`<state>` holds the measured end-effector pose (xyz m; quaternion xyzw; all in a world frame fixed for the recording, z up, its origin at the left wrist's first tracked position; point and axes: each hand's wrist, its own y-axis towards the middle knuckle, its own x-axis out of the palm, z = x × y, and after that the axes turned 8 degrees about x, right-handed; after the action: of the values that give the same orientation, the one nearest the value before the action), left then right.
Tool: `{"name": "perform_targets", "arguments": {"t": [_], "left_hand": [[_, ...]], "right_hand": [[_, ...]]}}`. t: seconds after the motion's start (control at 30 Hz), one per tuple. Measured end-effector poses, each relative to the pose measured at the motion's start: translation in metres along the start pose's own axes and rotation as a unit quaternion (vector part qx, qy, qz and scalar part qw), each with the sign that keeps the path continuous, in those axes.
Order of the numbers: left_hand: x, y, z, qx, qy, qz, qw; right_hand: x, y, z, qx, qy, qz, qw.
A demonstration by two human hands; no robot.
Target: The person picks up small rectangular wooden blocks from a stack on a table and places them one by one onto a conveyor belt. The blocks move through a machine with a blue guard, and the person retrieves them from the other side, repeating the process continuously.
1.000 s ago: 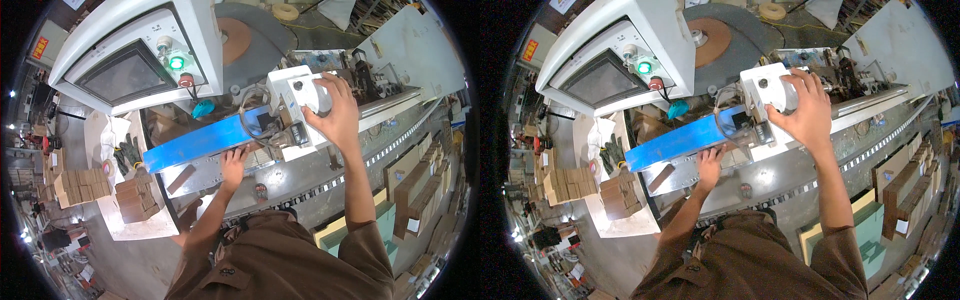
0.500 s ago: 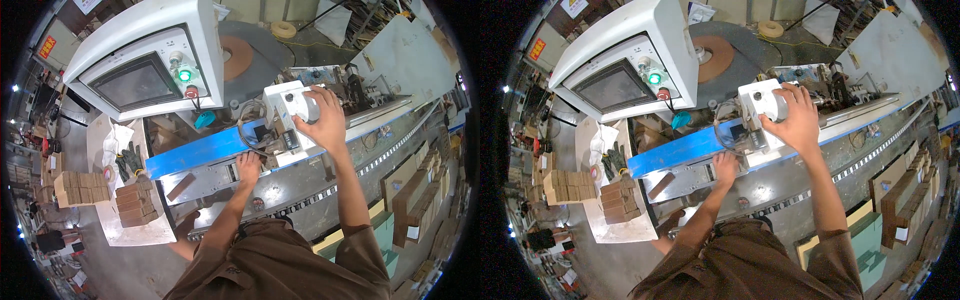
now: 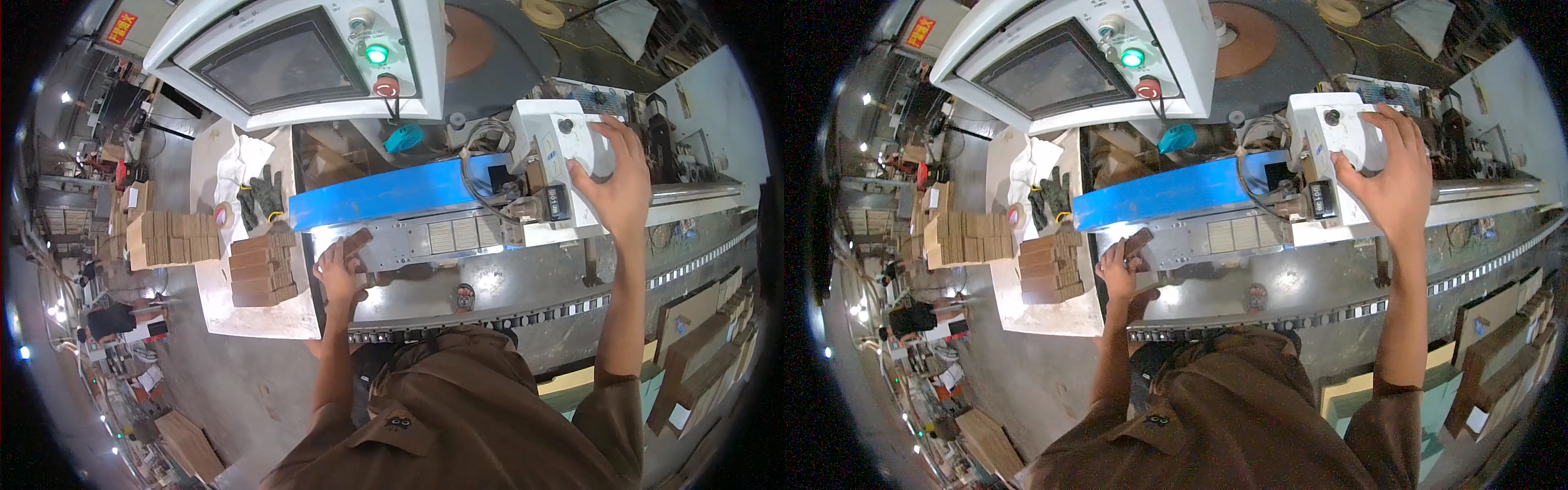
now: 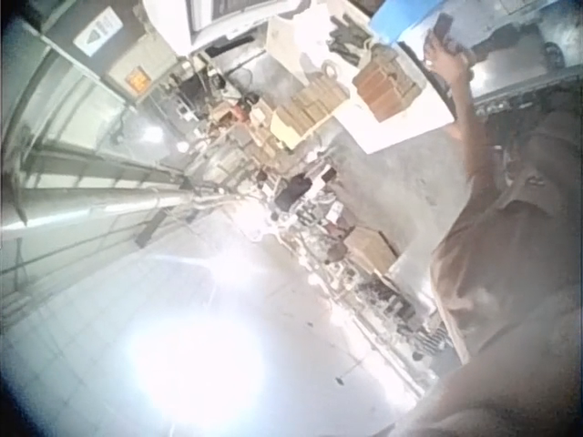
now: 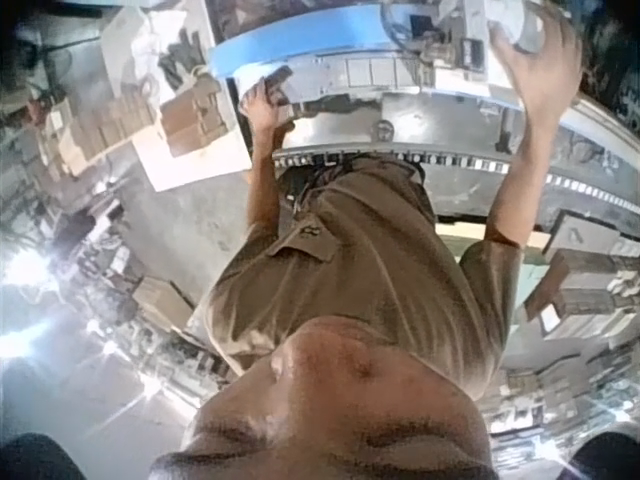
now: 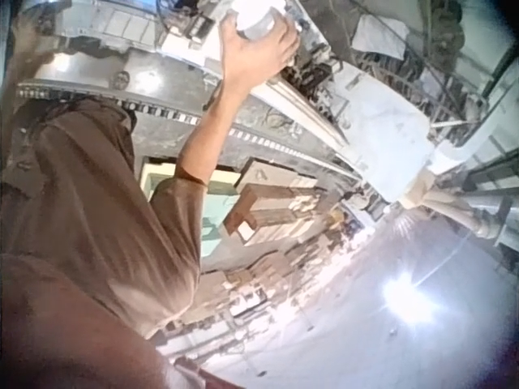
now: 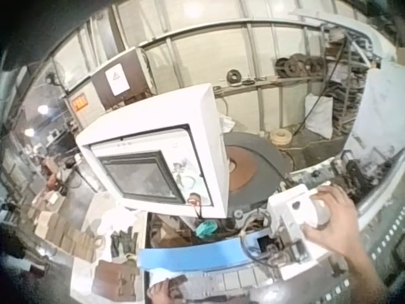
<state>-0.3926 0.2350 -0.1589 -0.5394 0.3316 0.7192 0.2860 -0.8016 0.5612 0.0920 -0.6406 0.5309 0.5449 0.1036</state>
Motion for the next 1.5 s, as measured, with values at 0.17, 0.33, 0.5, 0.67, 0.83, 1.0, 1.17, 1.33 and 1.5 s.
{"name": "perform_targets", "arguments": {"t": [0.17, 0.33, 0.5, 0.67, 0.83, 1.0, 1.17, 1.33, 1.5], "left_hand": [[0.011, 0.016, 0.03, 0.083, -0.041, -0.063, 0.994], [0.051, 0.027, 0.136, 0.188, -0.113, -0.017, 0.975], [0.098, 0.046, 0.185, 0.204, -0.062, 0.07, 0.974], [0.102, 0.049, 0.185, 0.233, -0.057, 0.052, 0.969], [0.091, 0.051, 0.186, 0.248, -0.022, 0.006, 0.968], [0.088, 0.054, 0.19, 0.255, -0.021, -0.004, 0.967], [0.099, 0.056, 0.2, 0.275, -0.025, 0.007, 0.961], [0.116, 0.057, 0.224, 0.281, -0.058, 0.019, 0.958], [0.128, 0.058, 0.256, 0.268, -0.053, -0.061, 0.96]], "right_hand": [[0.003, -0.001, 0.007, -0.011, -0.003, 0.021, 1.0], [0.005, -0.001, 0.008, 0.015, -0.02, 0.005, 1.0], [0.003, -0.001, 0.008, 0.014, -0.019, 0.003, 1.0], [0.004, -0.001, 0.008, 0.004, -0.018, 0.006, 1.0], [0.005, -0.001, 0.007, -0.017, -0.021, 0.021, 0.999], [0.005, 0.0, 0.008, -0.017, -0.025, 0.016, 0.999], [0.005, -0.001, 0.007, -0.012, -0.028, 0.006, 1.0], [0.006, 0.0, 0.009, -0.014, -0.024, 0.003, 1.0], [0.004, 0.001, 0.009, -0.022, -0.013, -0.005, 1.0]]}}
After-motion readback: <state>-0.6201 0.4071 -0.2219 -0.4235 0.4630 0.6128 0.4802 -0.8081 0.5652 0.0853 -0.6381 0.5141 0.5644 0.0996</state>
